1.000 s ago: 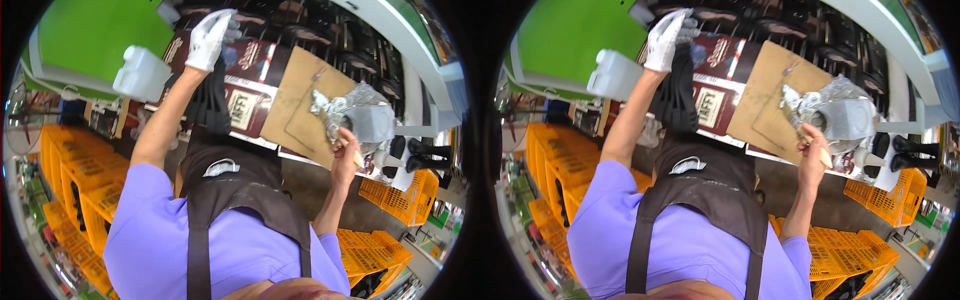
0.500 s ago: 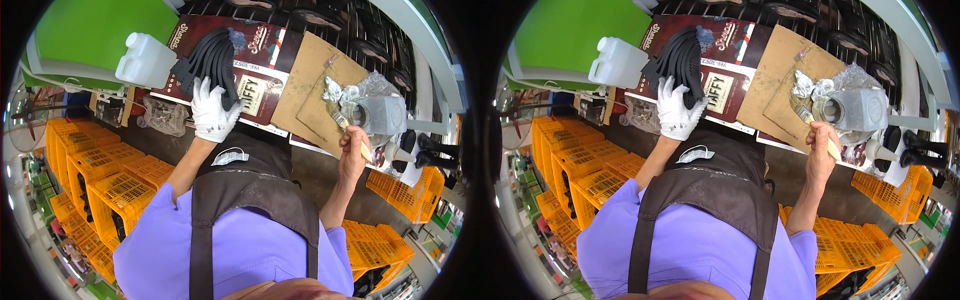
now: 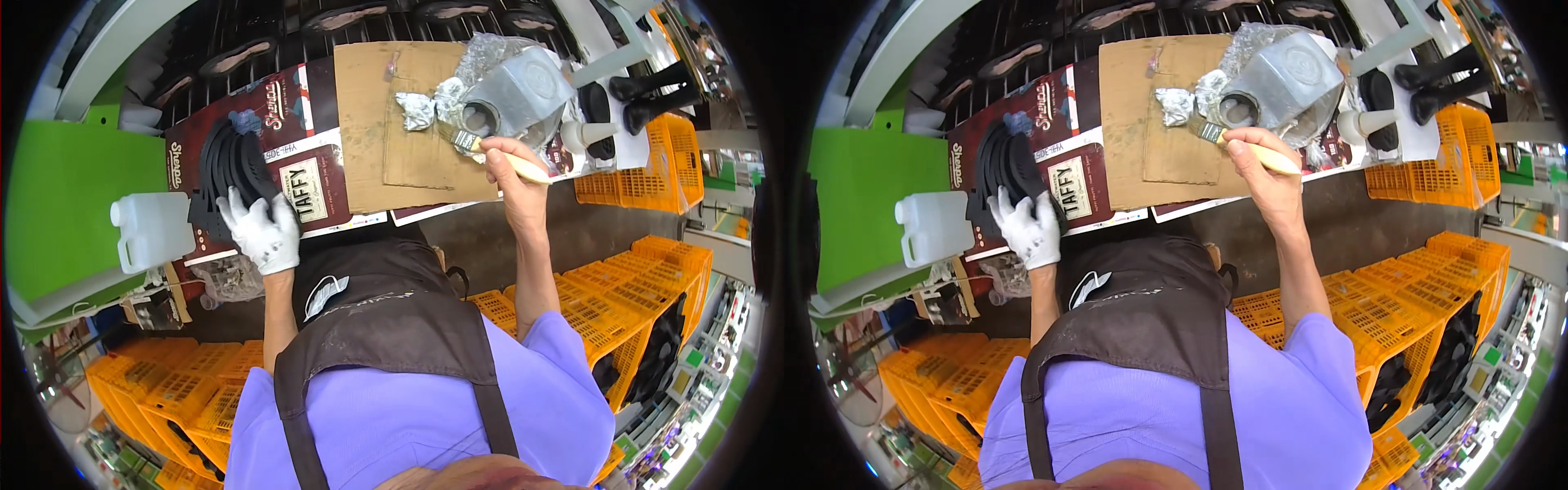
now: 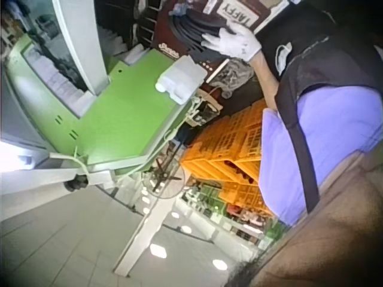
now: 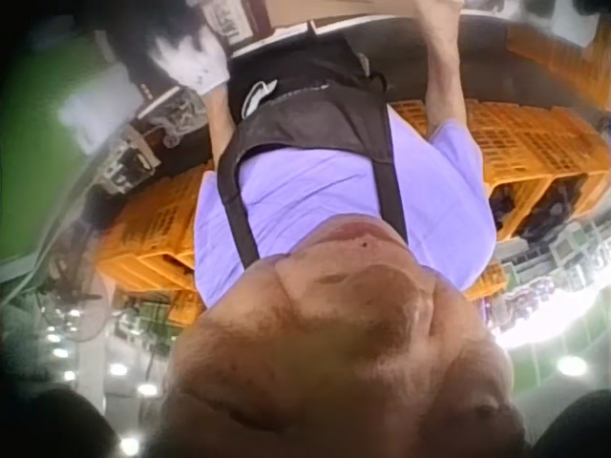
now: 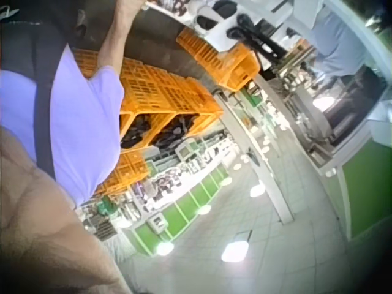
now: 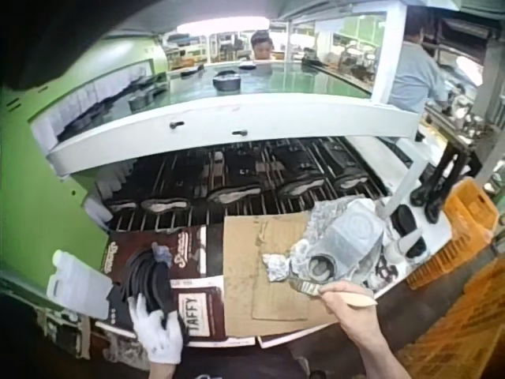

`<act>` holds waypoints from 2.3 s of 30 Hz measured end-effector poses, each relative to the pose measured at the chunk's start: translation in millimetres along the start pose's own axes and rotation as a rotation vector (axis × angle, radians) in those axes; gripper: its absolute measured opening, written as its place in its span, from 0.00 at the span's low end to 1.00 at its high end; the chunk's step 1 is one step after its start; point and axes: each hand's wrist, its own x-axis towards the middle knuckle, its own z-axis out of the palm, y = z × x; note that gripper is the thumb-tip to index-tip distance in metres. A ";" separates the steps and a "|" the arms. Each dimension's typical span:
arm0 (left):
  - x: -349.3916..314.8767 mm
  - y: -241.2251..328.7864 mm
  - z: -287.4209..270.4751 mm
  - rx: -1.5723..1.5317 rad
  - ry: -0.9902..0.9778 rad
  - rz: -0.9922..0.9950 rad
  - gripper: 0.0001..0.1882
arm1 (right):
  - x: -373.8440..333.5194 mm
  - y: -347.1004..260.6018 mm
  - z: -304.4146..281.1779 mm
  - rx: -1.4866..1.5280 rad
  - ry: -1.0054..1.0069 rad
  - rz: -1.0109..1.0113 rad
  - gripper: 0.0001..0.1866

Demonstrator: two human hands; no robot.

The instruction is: The person holds a black shoe insole in their left hand and uses a paintbrush in their right hand to apply a dark liquid coating to the insole's surface. They repeatedly dip the brush into a container and brush the insole, covering the textured bottom and edges.

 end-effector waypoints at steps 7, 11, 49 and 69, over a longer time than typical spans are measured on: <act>17.2 -15.5 -30.4 -1.371 -0.033 -0.805 0.19 | 11.7 -9.1 -21.5 -0.287 0.137 -0.124 0.08; 26.3 -10.4 -47.5 -1.937 -0.153 -0.570 0.28 | 28.1 0.3 -21.0 -0.520 0.139 -0.174 0.07; 47.4 87.0 17.8 -1.873 -0.755 -0.457 0.35 | 34.3 -28.7 -60.1 -0.601 -0.382 -0.072 0.08; 59.3 115.8 12.0 -0.966 -0.191 0.368 0.33 | -10.5 -7.9 36.3 0.020 0.103 -0.667 0.11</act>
